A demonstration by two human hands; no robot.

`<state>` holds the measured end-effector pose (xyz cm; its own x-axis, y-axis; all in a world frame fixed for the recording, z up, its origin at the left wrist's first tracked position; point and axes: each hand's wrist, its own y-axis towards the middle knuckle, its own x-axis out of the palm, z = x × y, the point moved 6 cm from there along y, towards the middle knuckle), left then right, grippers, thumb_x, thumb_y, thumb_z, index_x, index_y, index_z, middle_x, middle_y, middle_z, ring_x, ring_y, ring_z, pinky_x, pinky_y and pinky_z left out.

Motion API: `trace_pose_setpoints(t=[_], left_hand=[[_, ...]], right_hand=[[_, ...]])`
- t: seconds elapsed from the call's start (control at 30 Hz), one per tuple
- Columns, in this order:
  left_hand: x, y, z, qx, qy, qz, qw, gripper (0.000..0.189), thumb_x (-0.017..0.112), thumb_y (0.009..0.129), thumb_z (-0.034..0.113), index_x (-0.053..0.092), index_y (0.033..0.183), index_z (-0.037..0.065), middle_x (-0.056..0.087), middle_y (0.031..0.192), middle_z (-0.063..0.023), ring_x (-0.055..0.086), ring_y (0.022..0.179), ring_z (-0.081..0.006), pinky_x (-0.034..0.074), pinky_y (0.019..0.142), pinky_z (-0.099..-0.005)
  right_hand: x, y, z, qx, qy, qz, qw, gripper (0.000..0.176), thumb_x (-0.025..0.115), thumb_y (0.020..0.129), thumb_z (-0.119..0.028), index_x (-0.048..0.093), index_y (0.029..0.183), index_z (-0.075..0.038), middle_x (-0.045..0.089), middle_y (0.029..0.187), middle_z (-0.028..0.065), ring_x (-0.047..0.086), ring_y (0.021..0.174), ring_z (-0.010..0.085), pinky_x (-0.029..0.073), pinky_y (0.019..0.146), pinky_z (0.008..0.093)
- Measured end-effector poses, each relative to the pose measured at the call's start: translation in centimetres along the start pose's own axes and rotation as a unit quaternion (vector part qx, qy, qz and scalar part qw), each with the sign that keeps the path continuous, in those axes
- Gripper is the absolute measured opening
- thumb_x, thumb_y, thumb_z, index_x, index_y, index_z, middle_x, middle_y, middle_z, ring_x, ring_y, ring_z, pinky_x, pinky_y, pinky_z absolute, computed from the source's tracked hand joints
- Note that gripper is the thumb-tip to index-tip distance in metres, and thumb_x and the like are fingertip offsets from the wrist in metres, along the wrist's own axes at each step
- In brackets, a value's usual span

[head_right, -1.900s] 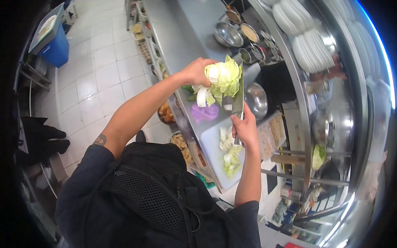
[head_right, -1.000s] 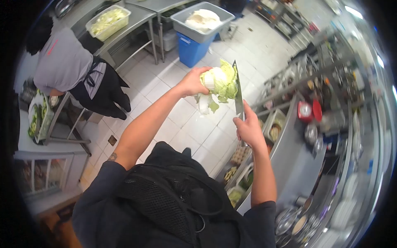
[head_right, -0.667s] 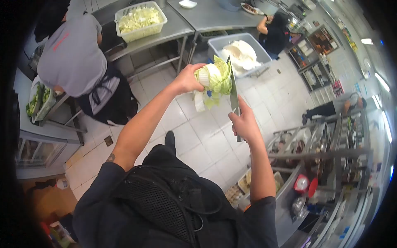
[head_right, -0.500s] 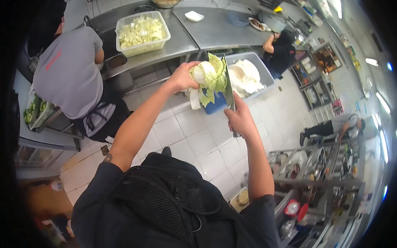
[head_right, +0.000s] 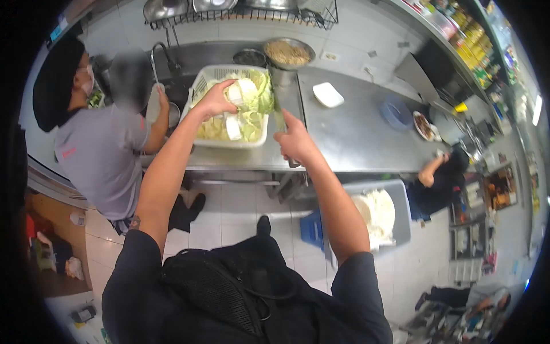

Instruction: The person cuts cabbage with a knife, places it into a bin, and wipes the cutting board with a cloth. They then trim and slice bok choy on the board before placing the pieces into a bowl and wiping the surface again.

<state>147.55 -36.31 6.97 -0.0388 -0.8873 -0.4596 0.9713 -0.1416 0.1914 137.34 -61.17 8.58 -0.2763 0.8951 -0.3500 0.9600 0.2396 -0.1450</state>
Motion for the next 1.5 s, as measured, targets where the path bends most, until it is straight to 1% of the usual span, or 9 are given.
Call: trace_pose_setpoints(t=[0.37,0.43,0.67,0.8,1.03,1.1,1.3,1.43,1.5], left_hand=[[-3.2,14.6,-16.3,-0.055,0.201,-0.064,0.976,0.122,0.089,0.059,0.017,0.028,0.165,0.026,0.024,0.165,-0.0261,0.026,0.153,-0.0437,0.032,0.123,-0.0409],[-1.4,13.6,-18.4,-0.193,0.298,-0.111,0.928,0.11,0.078,0.07,0.008,0.026,0.165,0.031,0.011,0.172,-0.0222,0.017,0.157,-0.0441,0.028,0.125,-0.0406],[-2.3,6.9,-12.7,-0.13,0.159,0.001,0.979,0.098,0.046,0.077,-0.016,0.033,0.164,0.026,0.013,0.173,-0.0158,0.02,0.158,-0.0337,0.033,0.121,-0.0365],[-3.4,-1.6,-11.0,-0.046,0.072,0.191,0.978,0.071,0.046,0.077,-0.018,0.058,0.144,0.005,0.052,0.149,-0.0234,0.052,0.138,-0.0385,0.045,0.11,-0.0373],[6.4,-28.9,-11.6,-0.145,0.083,0.308,0.937,0.025,0.056,0.086,-0.01,0.069,0.105,-0.001,0.067,0.102,-0.0189,0.066,0.098,-0.0361,0.052,0.083,-0.0364],[12.9,-41.3,-16.2,-0.239,0.068,0.27,0.93,0.031,0.06,0.085,-0.004,0.07,0.113,0.003,0.068,0.105,-0.0198,0.064,0.102,-0.0392,0.053,0.089,-0.0399],[35.6,-94.6,-19.6,-0.74,-0.034,0.152,0.655,0.032,0.072,0.084,0.018,0.072,0.114,0.007,0.07,0.092,-0.0138,0.069,0.091,-0.0322,0.055,0.087,-0.0461],[38.7,-114.5,-9.7,-0.81,-0.053,0.162,0.561,0.034,0.074,0.083,0.018,0.071,0.116,0.007,0.071,0.096,-0.0156,0.068,0.096,-0.034,0.054,0.09,-0.0473],[38.2,-120.2,-7.3,-0.769,0.032,0.127,0.626,0.036,0.076,0.083,0.018,0.071,0.116,0.006,0.071,0.098,-0.0165,0.068,0.099,-0.0349,0.054,0.092,-0.0479]], right_hand=[[-0.1,21.7,3.5,0.012,0.048,-0.117,0.992,0.066,0.061,0.088,0.0,0.045,0.152,-0.004,0.065,0.082,0.0112,0.056,0.051,0.0153,0.048,0.046,0.0339],[-0.6,22.8,4.5,0.032,0.039,-0.132,0.99,0.066,0.062,0.088,-0.001,0.046,0.152,-0.004,0.064,0.082,0.0104,0.057,0.051,0.0151,0.048,0.046,0.0336],[-5.7,17.6,7.9,-0.071,0.118,-0.048,0.989,0.056,0.066,0.093,-0.004,0.05,0.147,-0.004,0.063,0.08,0.0066,0.055,0.049,0.012,0.046,0.044,0.0295],[-6.4,11.1,17.0,-0.044,0.108,0.006,0.993,0.034,0.066,0.095,-0.005,0.059,0.128,-0.001,0.057,0.072,0.0003,0.054,0.05,0.0099,0.045,0.046,0.0266],[-1.9,-9.3,27.9,-0.043,0.042,0.108,0.992,0.03,0.067,0.097,-0.009,0.062,0.125,-0.002,0.059,0.075,-0.0018,0.053,0.057,0.0057,0.044,0.05,0.0238],[-0.1,-16.3,27.4,0.131,0.105,0.079,0.983,0.038,0.065,0.098,-0.008,0.061,0.133,0.005,0.071,0.114,0.012,0.062,0.105,0.0188,0.049,0.096,0.0326],[4.1,-27.6,37.8,0.042,-0.071,-0.044,0.996,0.035,0.065,0.098,-0.014,0.063,0.129,0.002,0.07,0.088,0.008,0.064,0.074,0.0137,0.052,0.066,0.0313],[10.1,-30.1,40.1,0.152,-0.313,-0.266,0.899,0.035,0.07,0.093,-0.022,0.067,0.12,0.0,0.068,0.073,0.0137,0.067,0.057,0.0233,0.053,0.053,0.0396],[13.1,-29.7,47.1,0.135,-0.344,-0.34,0.865,0.033,0.072,0.091,-0.023,0.07,0.115,-0.001,0.067,0.07,0.0146,0.066,0.053,0.0262,0.053,0.051,0.0425]])
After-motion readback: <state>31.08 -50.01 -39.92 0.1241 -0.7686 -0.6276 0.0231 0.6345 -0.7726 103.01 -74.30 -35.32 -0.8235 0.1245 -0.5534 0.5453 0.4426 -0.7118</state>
